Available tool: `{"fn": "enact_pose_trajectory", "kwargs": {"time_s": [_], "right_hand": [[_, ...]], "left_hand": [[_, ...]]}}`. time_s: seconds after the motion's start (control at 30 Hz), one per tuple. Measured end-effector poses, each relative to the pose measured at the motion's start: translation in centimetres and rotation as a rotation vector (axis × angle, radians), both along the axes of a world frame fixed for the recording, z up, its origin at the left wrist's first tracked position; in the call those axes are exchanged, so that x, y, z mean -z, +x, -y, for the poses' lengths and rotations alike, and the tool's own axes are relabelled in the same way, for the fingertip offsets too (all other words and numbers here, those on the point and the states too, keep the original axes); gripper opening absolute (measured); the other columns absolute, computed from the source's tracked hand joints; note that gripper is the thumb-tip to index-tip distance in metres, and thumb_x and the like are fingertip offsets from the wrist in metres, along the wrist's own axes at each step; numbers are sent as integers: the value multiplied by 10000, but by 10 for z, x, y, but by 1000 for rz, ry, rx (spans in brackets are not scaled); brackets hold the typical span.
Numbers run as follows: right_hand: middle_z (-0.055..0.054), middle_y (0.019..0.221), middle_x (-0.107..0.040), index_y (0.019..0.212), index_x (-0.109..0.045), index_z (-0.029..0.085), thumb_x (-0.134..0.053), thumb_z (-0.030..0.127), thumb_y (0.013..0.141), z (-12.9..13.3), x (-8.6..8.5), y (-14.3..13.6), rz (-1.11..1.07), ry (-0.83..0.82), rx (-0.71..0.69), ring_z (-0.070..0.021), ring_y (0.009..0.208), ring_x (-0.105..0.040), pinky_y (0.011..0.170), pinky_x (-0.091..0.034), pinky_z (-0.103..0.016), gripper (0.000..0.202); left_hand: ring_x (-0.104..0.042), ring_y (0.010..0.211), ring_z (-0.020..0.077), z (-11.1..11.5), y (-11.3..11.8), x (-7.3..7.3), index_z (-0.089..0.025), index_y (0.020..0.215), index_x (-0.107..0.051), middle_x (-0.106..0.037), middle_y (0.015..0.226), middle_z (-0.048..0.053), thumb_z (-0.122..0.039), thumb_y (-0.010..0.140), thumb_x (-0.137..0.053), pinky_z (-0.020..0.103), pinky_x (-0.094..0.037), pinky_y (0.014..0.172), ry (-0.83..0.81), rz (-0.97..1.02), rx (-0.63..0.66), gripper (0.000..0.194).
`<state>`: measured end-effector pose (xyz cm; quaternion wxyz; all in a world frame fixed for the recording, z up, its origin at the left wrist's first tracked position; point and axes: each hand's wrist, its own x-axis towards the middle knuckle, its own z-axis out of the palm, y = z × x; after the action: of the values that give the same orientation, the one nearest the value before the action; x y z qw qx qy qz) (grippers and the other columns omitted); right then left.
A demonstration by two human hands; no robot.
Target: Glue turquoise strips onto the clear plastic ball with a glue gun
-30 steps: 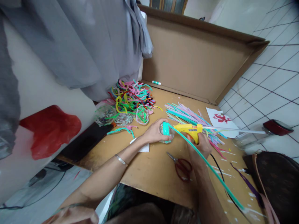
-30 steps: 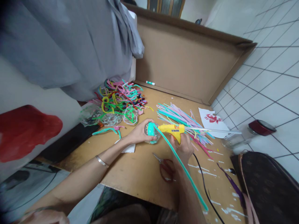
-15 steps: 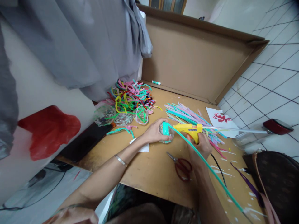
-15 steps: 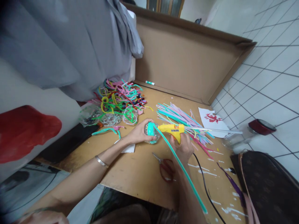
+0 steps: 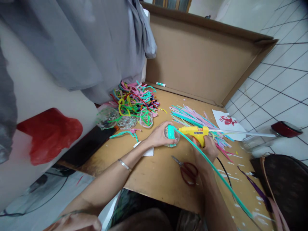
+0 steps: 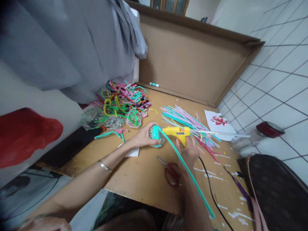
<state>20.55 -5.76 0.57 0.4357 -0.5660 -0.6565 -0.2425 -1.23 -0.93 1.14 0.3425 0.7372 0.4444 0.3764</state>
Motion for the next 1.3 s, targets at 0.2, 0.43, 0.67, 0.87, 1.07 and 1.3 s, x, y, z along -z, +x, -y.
{"fn": "enact_pose_trajectory", "kwargs": {"time_s": [0.2, 0.43, 0.67, 0.87, 1.07, 1.3], "right_hand": [[-29, 736, -590, 836, -581, 201, -621, 367, 837, 2, 2, 2, 6, -37, 24, -156, 657, -521, 585, -379, -267, 172], [-13, 723, -575, 813, -574, 197, -623, 357, 833, 1, 0, 1, 20, -27, 22, -145, 645, -509, 581, -379, -257, 169], [-21, 722, -605, 847, -597, 182, -614, 348, 842, 1, -4, -4, 26, 103, 8, -150, 661, -552, 590, -417, -250, 167], [-10, 701, -592, 788, -580, 195, -615, 320, 835, 0, -2, -2, 44, 97, 32, -137, 647, -534, 593, -412, -239, 139], [1, 684, -569, 737, -566, 196, -654, 350, 808, 0, -2, 1, 47, 72, 51, -132, 636, -514, 596, -401, -242, 191], [4, 679, -559, 731, -526, 202, -648, 334, 805, -2, -4, 2, 82, 127, 6, -135, 631, -500, 572, -378, -240, 194]], "left_hand": [[-604, 1004, 232, 0, 0, 1, -189, 1228, -516, -624, 1116, 45, -389, 576, -799, 339, -477, 919, 10, -1, -10, 738], [-601, 1002, 232, -1, 0, 3, -180, 1232, -513, -632, 1104, 49, -373, 577, -798, 348, -473, 927, 3, 19, 1, 740], [-600, 1015, 235, -1, 0, 3, -181, 1227, -516, -632, 1120, 53, -379, 573, -797, 358, -472, 938, 9, 25, -2, 739], [-599, 973, 219, 0, 0, 1, -190, 1210, -524, -629, 1101, 43, -393, 568, -798, 345, -475, 908, -4, 24, -3, 728], [-587, 948, 204, 0, 1, 0, -191, 1188, -534, -623, 1088, 41, -395, 570, -799, 327, -474, 888, 1, 35, 12, 703], [-588, 989, 219, -2, 0, 2, -194, 1196, -532, -611, 1119, 48, -397, 562, -806, 329, -473, 893, 15, 18, -3, 720]]}}
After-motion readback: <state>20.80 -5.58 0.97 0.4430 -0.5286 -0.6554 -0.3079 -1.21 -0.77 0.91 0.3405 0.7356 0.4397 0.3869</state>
